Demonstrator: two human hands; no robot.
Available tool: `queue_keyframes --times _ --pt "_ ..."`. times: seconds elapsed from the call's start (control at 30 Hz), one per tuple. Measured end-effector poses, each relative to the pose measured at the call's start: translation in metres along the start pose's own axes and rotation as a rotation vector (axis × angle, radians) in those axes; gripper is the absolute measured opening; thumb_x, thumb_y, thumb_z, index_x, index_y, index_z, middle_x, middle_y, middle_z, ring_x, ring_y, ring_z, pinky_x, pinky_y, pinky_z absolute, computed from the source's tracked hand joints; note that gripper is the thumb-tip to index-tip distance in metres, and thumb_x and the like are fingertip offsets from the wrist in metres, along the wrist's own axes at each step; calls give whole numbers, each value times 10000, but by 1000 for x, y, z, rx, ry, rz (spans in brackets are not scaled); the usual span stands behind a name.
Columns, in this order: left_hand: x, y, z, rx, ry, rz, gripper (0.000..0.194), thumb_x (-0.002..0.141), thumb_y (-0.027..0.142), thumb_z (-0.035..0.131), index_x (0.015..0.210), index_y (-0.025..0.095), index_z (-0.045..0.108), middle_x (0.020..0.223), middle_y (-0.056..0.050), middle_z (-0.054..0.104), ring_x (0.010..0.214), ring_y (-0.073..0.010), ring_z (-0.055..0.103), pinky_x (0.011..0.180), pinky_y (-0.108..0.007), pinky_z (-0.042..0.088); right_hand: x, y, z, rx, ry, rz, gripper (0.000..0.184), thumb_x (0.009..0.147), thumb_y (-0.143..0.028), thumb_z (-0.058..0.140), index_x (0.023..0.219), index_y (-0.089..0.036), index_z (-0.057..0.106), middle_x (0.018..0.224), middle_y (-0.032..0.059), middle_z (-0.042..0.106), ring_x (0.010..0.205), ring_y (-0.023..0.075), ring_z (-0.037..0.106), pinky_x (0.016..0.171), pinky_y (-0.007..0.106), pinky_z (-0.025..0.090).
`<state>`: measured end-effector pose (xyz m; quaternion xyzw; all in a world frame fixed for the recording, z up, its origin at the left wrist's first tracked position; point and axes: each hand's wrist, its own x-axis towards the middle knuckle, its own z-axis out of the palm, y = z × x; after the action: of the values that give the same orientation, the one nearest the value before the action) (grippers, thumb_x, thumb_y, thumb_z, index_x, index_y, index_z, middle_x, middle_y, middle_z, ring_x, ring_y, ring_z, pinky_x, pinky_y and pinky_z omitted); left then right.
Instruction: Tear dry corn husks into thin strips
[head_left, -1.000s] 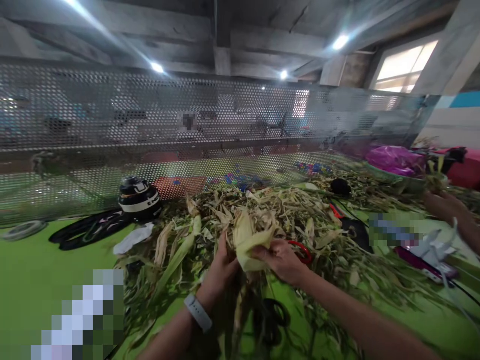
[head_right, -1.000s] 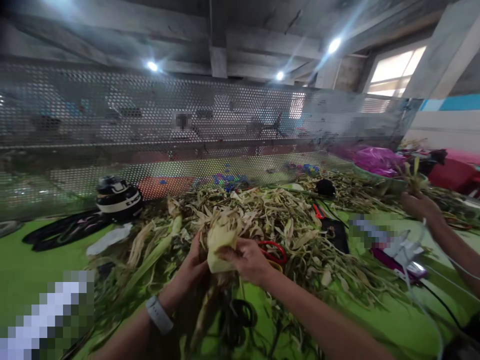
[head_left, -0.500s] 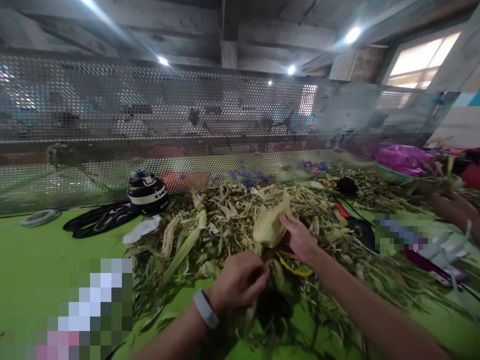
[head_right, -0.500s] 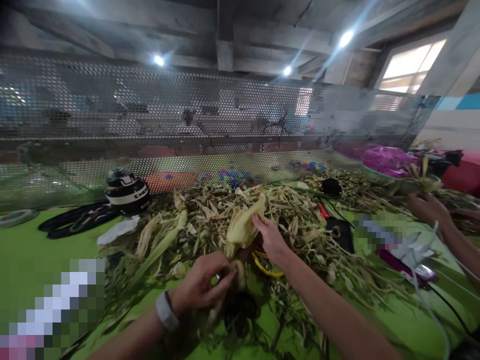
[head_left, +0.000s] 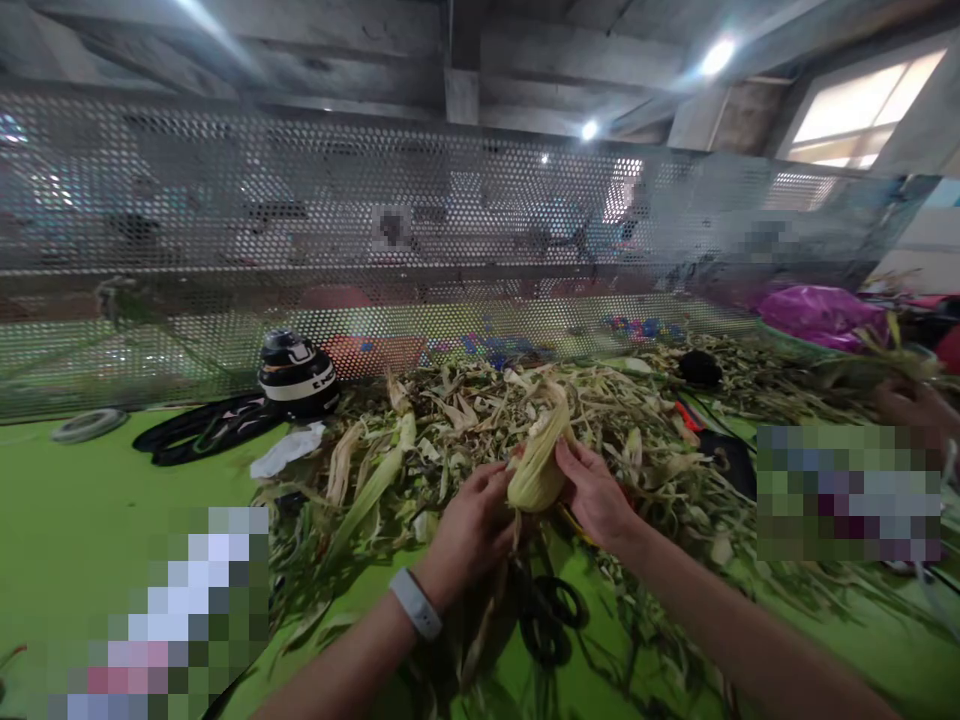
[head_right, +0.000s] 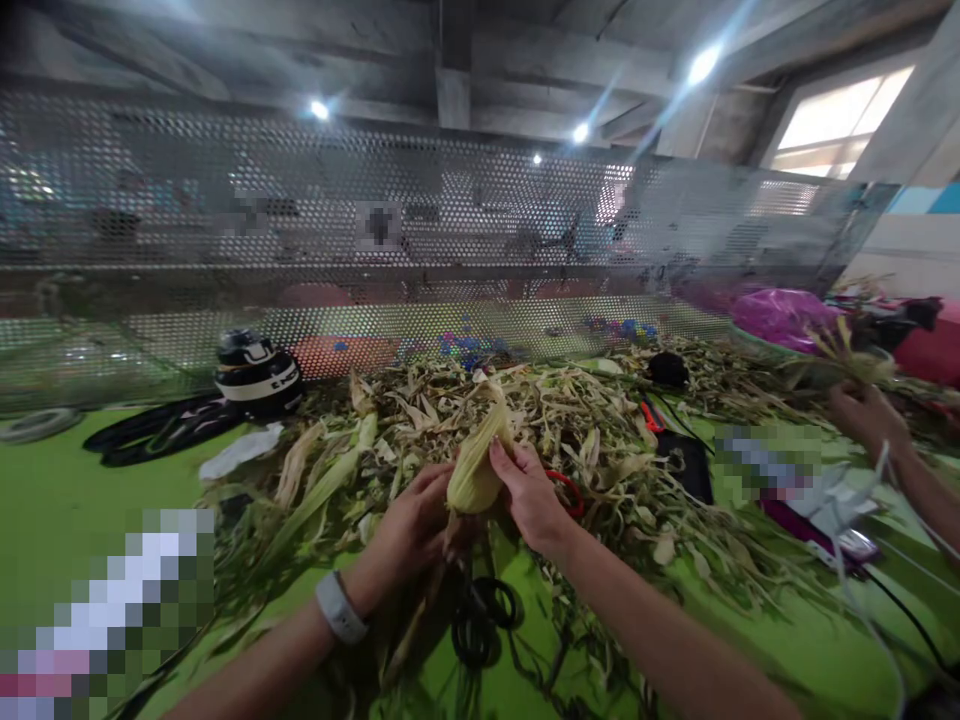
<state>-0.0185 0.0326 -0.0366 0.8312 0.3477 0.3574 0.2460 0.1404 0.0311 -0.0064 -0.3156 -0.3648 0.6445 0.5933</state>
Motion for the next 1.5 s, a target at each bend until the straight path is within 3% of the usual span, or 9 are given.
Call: queue_keyframes --times 0.27,0.43,0.57,0.67,0.8,1.07,1.23,1.4,1.5 --pt "-3 11 4 -65 -31 -26 508 793 234 466 1296 245 396 1017 -88 595 974 -231 558 832 -320 437 -5 -2 8 135 148 -40 230 644 -366 716 780 -208 618 647 -11 673 657 182 633 613 295 506" --pt "-3 15 9 -129 -81 -221 475 791 235 457 1262 198 406 719 -32 636 599 -176 572 586 -255 435 -26 8 13 -30 -130 -34 265 795 -432 552 775 -171 590 525 -3 601 473 129 560 464 237 448" --pt "-3 20 14 -325 -72 -206 326 741 162 476 1052 173 574 718 -32 636 684 -176 574 648 -250 449 -37 18 17 -83 -244 46 278 814 -423 533 731 -158 555 466 -28 541 365 78 457 398 194 381" --pt "-2 23 14 -440 -86 -174 243 725 158 489 924 176 629 817 -44 649 816 -193 572 786 -282 443 -34 13 20 66 -263 109 295 827 -391 527 647 -157 510 392 -63 444 322 45 348 401 169 362" --pt "-4 26 11 -630 -137 -290 402 721 250 562 1114 171 543 1076 -80 602 982 -214 531 909 -330 389 -28 -7 18 398 -342 311 311 824 -294 536 571 -153 425 359 -103 292 318 20 201 408 125 351" --pt "-2 39 -7 -977 -480 -336 599 611 559 637 1062 165 604 903 -81 663 835 -214 588 797 -319 434 -39 -31 9 782 -685 492 324 839 -214 447 534 -158 354 365 -101 287 281 9 157 299 85 224" --pt "2 27 -20 -855 -627 -91 512 690 548 572 1015 158 638 898 -70 667 892 -221 577 851 -319 408 -41 -39 6 494 -780 606 277 820 -285 491 584 -148 444 342 -111 280 254 3 138 296 114 203" --pt "10 31 -32 -855 -818 -62 629 601 604 616 1044 157 606 911 -59 660 901 -241 574 813 -317 432 -40 -52 6 -47 -801 619 303 753 -329 583 569 -98 513 342 -79 351 250 11 223 263 139 182" --pt "11 42 -40 -781 -845 -44 553 616 440 678 1085 167 568 985 -55 640 934 -235 561 842 -307 427 -40 -62 9 -260 -838 658 379 735 -407 597 519 -121 475 345 -82 344 246 11 233 244 142 146"
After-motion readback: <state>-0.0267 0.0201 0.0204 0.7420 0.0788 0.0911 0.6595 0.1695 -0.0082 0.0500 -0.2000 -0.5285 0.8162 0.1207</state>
